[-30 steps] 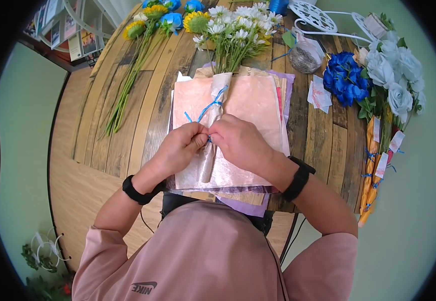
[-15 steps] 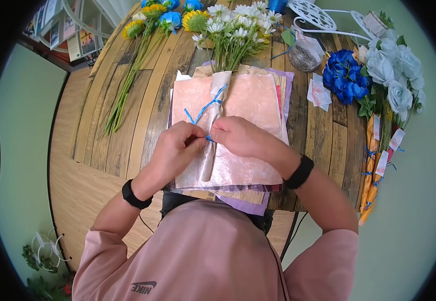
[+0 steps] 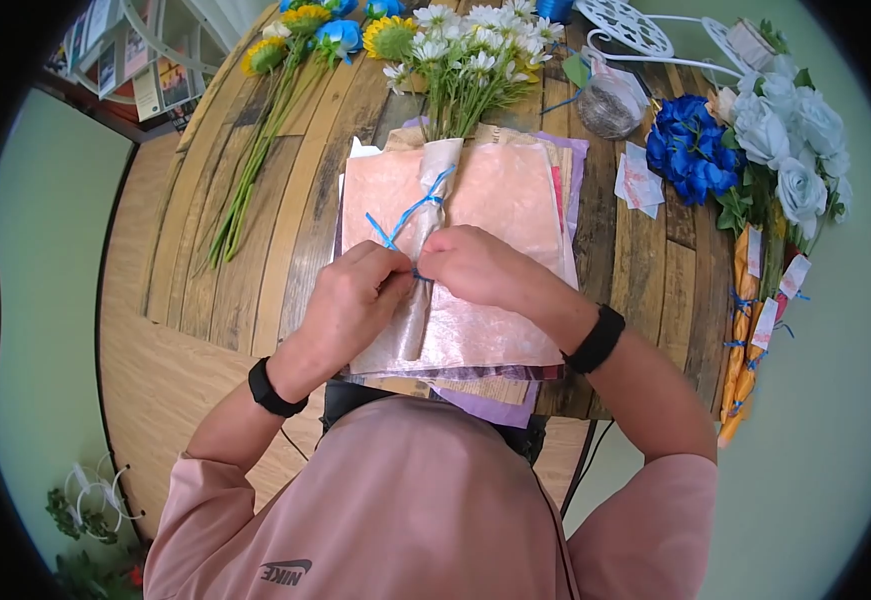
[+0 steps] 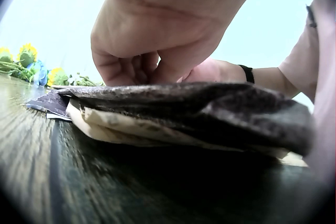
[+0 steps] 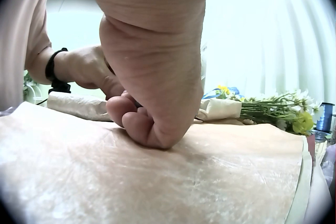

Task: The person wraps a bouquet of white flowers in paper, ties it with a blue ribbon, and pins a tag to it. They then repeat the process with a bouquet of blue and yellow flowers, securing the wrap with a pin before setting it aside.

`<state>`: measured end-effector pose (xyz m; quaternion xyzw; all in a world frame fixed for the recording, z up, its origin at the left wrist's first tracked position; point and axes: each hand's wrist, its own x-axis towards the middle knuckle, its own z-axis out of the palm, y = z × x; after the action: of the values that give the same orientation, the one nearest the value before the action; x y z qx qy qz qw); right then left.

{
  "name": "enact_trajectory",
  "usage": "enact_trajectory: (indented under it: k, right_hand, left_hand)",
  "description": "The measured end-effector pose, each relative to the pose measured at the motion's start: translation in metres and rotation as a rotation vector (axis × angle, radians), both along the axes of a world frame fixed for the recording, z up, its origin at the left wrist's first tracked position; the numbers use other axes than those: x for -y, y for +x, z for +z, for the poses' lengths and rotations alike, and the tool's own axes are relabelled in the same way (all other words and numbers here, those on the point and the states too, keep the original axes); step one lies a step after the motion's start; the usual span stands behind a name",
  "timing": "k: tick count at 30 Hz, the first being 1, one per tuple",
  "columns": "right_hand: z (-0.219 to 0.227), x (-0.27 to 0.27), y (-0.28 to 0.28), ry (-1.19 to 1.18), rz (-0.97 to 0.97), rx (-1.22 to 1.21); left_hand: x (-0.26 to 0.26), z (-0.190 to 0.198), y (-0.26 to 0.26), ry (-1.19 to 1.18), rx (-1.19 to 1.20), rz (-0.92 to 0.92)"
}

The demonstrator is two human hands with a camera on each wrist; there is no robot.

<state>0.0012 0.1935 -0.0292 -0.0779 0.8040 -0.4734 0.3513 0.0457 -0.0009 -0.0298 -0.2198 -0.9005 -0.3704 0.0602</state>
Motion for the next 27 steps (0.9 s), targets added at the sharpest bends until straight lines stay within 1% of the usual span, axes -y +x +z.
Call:
enact_trajectory:
  k: [8, 10, 11, 13, 15, 17, 20, 22, 27]
  right_hand:
    - [-0.005, 0.000, -0.001, -0.030, -0.016, -0.011]
    - [-0.006, -0.001, 0.000, -0.094, 0.049, -0.097]
    - [-0.004, -0.001, 0.000, -0.094, 0.049, -0.097]
    - [0.001, 0.000, 0.000, -0.065, -0.039, 0.080]
    - [0.006, 0.001, 0.002, -0.079, -0.035, 0.070]
    - [0.007, 0.000, 0.004, -0.094, -0.030, 0.060]
    - [0.006, -0.002, 0.005, -0.108, -0.029, 0.029]
    - [0.002, -0.001, 0.006, -0.221, -0.072, 0.025]
    - [0.001, 0.000, 0.007, -0.250, -0.114, 0.043]
  left_hand:
    - [-0.002, -0.004, 0.002, -0.018, -0.013, -0.033]
    - [-0.004, -0.006, 0.001, -0.018, -0.022, -0.039]
    - [-0.004, -0.007, 0.000, -0.020, -0.028, -0.046]
    - [-0.003, -0.005, -0.001, -0.027, -0.026, -0.047]
    - [-0.003, -0.004, -0.001, -0.033, -0.023, -0.048]
    - [-0.002, -0.004, -0.001, 0.056, 0.083, 0.013]
    - [-0.002, 0.000, 0.001, 0.065, 0.132, 0.027]
    - [-0.001, 0.003, 0.001, 0.058, 0.135, 0.026]
    - [0.000, 0.002, 0.002, 0.073, 0.147, 0.029]
